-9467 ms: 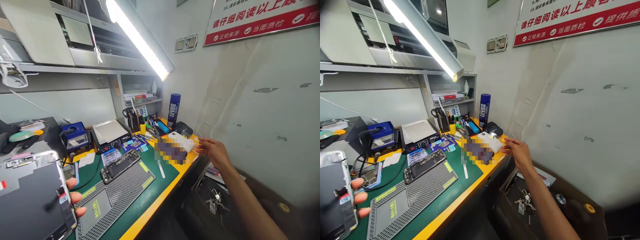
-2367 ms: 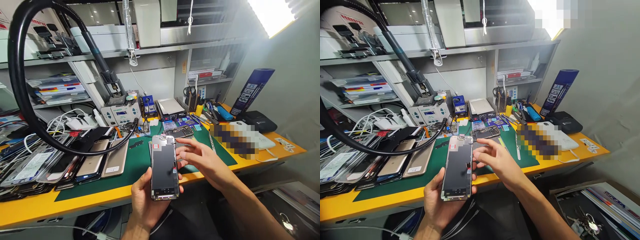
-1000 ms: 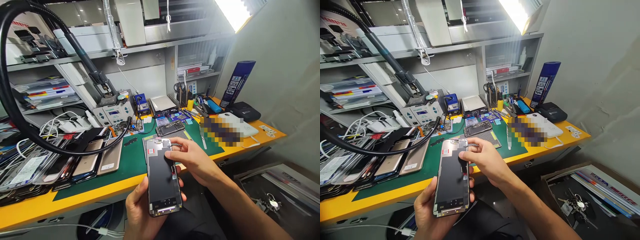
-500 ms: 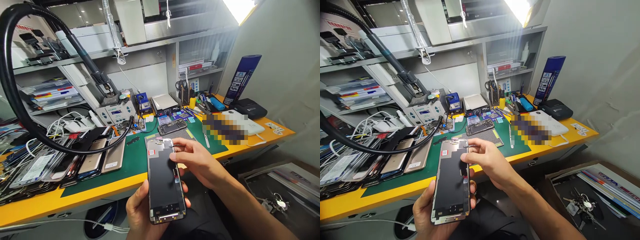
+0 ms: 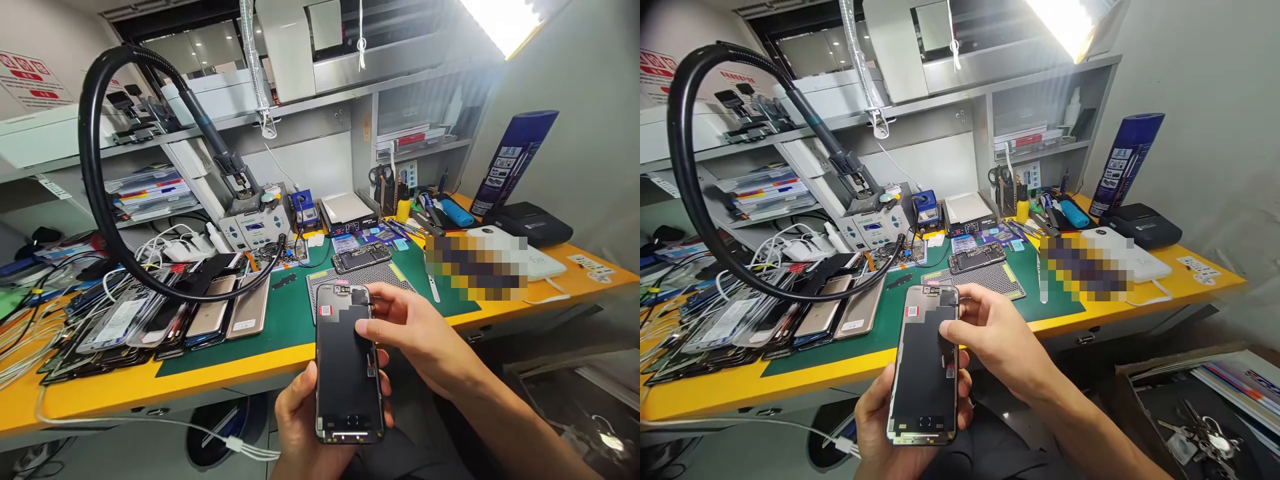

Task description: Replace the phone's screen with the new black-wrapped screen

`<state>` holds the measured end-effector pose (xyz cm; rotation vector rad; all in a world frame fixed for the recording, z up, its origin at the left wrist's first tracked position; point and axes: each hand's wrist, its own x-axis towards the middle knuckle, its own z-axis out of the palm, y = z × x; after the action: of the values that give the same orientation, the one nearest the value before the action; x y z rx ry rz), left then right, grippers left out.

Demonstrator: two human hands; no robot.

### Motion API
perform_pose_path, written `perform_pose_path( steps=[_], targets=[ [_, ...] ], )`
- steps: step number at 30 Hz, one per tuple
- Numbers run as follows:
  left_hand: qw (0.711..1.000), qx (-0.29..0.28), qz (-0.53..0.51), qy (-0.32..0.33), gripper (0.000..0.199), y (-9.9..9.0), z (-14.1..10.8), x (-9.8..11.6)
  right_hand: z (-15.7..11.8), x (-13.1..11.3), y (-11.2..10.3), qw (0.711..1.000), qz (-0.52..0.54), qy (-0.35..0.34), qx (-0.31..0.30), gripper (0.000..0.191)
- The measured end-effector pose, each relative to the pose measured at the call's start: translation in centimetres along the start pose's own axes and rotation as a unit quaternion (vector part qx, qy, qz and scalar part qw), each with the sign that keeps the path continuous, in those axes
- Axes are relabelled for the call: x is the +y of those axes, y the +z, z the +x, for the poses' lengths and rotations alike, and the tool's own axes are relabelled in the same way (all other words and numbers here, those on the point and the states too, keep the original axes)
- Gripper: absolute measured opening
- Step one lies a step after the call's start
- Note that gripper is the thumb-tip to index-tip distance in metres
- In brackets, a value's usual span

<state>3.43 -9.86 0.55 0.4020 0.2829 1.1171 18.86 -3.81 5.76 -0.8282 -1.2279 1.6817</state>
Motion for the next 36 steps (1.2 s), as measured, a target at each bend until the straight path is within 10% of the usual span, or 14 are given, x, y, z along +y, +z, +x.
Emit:
perform_pose_path(
  steps=[20,36],
  targets=[
    [0.970,0.150,0.191,-0.011,0.041,-0.1,-3.0,-0.5,-2.4,2.6,-0.7,0.997,0.040,0.008,0.058,0.026],
    [0.903,0.140,0.404,0.050,0.033,0.5,-6.7,-4.4,-7.7,3.7,-1.3,0.999,0.044,0.013,-0.016,0.028]
  ],
)
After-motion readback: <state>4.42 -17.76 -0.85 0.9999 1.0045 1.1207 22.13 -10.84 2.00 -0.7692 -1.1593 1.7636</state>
